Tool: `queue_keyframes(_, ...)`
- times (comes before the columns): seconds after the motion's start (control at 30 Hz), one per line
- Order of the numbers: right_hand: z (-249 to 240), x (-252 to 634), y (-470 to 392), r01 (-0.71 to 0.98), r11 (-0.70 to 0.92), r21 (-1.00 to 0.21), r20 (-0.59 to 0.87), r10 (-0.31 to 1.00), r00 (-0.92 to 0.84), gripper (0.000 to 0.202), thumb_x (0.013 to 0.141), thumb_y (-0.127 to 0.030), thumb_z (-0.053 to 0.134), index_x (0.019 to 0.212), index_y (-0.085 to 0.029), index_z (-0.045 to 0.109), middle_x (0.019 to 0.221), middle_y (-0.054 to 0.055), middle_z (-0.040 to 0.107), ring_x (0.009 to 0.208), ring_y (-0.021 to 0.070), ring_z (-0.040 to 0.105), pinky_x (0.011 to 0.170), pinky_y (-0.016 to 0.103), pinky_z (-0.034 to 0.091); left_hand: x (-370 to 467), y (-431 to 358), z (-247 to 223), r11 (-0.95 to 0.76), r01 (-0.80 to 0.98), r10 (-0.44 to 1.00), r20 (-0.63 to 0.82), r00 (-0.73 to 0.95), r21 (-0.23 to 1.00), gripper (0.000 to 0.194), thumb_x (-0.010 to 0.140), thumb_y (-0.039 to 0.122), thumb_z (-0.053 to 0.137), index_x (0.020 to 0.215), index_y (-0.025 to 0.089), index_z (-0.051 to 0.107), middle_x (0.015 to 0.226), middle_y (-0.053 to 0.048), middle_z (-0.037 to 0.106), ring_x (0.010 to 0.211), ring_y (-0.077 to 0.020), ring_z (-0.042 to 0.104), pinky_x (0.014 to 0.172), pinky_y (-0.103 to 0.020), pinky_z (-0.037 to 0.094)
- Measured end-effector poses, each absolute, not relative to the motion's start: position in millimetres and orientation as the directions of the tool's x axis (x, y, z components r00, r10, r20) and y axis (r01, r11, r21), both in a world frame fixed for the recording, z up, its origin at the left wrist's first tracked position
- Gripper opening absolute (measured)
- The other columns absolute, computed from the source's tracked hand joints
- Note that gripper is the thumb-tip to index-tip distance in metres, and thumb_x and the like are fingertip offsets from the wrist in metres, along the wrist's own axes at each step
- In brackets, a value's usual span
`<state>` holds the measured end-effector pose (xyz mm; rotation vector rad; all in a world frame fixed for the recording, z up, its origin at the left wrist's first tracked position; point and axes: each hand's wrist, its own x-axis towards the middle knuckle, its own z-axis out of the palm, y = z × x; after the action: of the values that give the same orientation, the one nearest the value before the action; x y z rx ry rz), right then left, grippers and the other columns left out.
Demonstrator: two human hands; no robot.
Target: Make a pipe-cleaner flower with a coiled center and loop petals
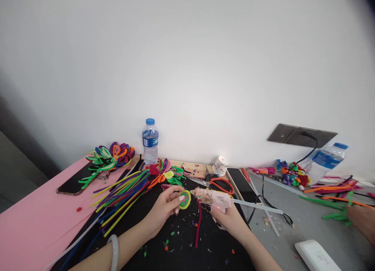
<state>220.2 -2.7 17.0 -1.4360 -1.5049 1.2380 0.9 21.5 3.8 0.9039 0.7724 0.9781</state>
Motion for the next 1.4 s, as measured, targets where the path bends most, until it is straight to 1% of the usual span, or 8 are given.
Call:
queue_keyframes(0.2,6,223,1,0.312,-0.066,-0.948,-0.098,0.991,-0.088,0.019,0.073,-0.028,0.056,0.086,-0.015,0.056,0.049,-0.006,0.045,0.041,0.0078,0.036,0.040,0.019,0.029,1,22,2,0.270,-0.343,0.921,-0.137,0.365,0.900,0.026,0.075,0.031,0.066,0.096,0.018,0.058,0.072,0.003,0.052,0.051,-0.0043,0.037,0.049,-0.019,0.030)
queue_keyframes(0.33,10,229,8,0.371,0.046,-0.927,0.056,0.998,0.016,0.030,0.073,-0.031,0.056,0.099,-0.016,0.059,0.060,0.000,0.058,0.046,0.0124,0.046,0.043,0.023,0.036,0,23,-2,0.267,-0.354,0.923,-0.133,0.361,0.896,0.025,0.075,0.030,0.066,0.096,0.019,0.058,0.078,0.002,0.054,0.051,-0.0037,0.037,0.050,-0.019,0.031)
queue_keyframes(0.43,21,239,13,0.527,0.089,-0.845,0.189,0.972,0.139,0.033,0.074,-0.034,0.053,0.102,-0.017,0.061,0.072,0.005,0.065,0.060,0.0196,0.056,0.053,0.027,0.043,0,24,-4,0.275,-0.367,0.922,-0.136,0.363,0.889,0.024,0.075,0.029,0.066,0.097,0.020,0.058,0.079,0.002,0.054,0.051,-0.0032,0.038,0.050,-0.019,0.032)
queue_keyframes(0.6,37,271,19,0.786,-0.152,-0.599,0.239,0.904,0.356,0.030,0.077,-0.037,0.045,0.094,-0.018,0.061,0.072,0.006,0.066,0.066,0.0225,0.060,0.057,0.028,0.042,-1,24,-6,0.276,-0.387,0.926,-0.136,0.352,0.880,0.024,0.074,0.028,0.067,0.096,0.020,0.059,0.081,0.002,0.055,0.050,-0.0030,0.039,0.050,-0.019,0.032)
queue_keyframes(0.8,41,320,23,0.810,-0.493,-0.317,0.139,0.821,0.554,0.041,0.078,-0.049,0.040,0.102,-0.021,0.057,0.083,0.011,0.067,0.075,0.0292,0.062,0.056,0.031,0.041,-1,23,-6,0.279,-0.393,0.926,-0.137,0.353,0.876,0.024,0.075,0.028,0.067,0.096,0.021,0.059,0.080,0.002,0.054,0.050,-0.0029,0.039,0.051,-0.019,0.033)
queue_keyframes(0.93,39,347,23,0.745,-0.623,-0.239,0.111,0.744,0.659,0.053,0.078,-0.056,0.035,0.111,-0.020,0.055,0.090,0.016,0.066,0.080,0.0335,0.062,0.059,0.036,0.044,-1,23,-6,0.280,-0.396,0.927,-0.140,0.348,0.874,0.024,0.075,0.029,0.067,0.097,0.021,0.059,0.081,0.002,0.055,0.050,-0.0030,0.039,0.051,-0.019,0.033)
queue_keyframes(1.23,24,371,26,0.746,-0.661,-0.079,0.179,0.727,0.663,0.045,0.083,-0.036,0.037,0.116,-0.009,0.052,0.101,0.022,0.060,0.094,0.0347,0.059,0.070,0.039,0.045,-3,19,0,0.264,-0.347,0.927,-0.139,0.347,0.900,0.025,0.075,0.032,0.066,0.096,0.020,0.058,0.078,0.002,0.053,0.050,-0.0035,0.037,0.050,-0.019,0.032)
queue_keyframes(1.4,21,367,28,0.759,-0.650,-0.032,0.176,0.744,0.645,0.045,0.080,-0.035,0.043,0.109,-0.003,0.054,0.098,0.027,0.060,0.094,0.0372,0.058,0.074,0.041,0.043,-2,16,6,0.245,-0.284,0.918,-0.127,0.376,0.927,0.026,0.074,0.034,0.066,0.093,0.019,0.057,0.081,0.000,0.056,0.050,-0.0048,0.037,0.049,-0.020,0.031)
